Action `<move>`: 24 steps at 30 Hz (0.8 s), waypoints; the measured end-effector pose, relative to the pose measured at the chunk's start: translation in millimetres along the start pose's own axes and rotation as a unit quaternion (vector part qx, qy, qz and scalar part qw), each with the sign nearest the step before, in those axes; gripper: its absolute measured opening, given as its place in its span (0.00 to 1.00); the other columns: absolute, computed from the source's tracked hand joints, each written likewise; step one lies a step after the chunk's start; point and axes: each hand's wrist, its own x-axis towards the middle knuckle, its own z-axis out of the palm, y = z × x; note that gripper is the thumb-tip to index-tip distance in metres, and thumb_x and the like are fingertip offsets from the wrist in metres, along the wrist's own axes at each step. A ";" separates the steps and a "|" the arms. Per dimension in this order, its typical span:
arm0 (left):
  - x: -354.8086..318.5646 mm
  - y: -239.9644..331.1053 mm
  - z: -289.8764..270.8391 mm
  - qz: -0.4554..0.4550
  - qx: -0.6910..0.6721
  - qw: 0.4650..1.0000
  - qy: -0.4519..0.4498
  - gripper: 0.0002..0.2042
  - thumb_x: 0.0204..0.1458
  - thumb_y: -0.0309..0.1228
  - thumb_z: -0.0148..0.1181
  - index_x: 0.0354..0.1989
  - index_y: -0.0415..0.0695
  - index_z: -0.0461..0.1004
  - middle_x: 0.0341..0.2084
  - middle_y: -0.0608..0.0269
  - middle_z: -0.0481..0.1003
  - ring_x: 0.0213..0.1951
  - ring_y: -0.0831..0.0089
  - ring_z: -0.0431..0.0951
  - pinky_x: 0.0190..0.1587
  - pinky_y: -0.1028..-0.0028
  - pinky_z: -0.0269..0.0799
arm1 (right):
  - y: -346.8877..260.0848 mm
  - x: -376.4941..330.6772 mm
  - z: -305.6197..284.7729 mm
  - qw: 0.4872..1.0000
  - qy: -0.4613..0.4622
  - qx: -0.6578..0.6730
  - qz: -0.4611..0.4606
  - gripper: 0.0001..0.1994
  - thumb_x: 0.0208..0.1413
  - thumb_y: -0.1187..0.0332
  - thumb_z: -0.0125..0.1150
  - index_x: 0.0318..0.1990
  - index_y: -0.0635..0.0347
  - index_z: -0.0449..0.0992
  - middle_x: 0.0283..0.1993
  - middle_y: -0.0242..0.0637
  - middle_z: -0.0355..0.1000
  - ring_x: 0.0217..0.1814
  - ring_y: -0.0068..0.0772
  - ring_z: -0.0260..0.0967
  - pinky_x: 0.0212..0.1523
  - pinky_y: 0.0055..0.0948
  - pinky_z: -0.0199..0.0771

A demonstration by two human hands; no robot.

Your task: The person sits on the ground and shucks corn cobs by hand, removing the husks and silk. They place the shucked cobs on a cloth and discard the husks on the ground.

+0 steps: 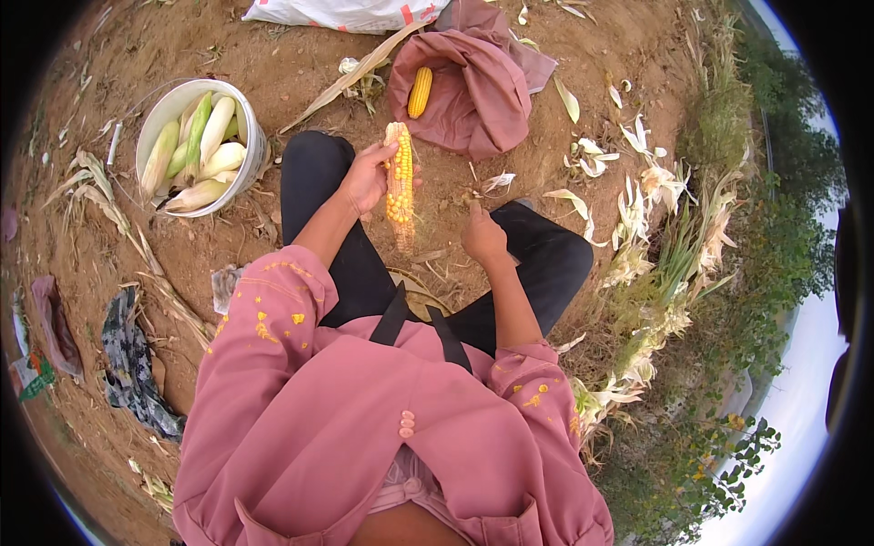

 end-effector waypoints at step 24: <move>-0.4 -4.2 4.9 -0.031 0.045 0.998 -0.032 0.15 0.55 0.33 0.49 0.46 0.38 0.61 0.36 0.55 0.69 0.37 0.63 0.74 0.41 0.57 0.75 | -28.0 19.6 -3.5 0.941 0.168 0.295 -0.015 0.20 0.51 0.57 0.56 0.45 0.63 0.66 0.43 0.50 0.67 0.46 0.47 0.66 0.45 0.37 0.65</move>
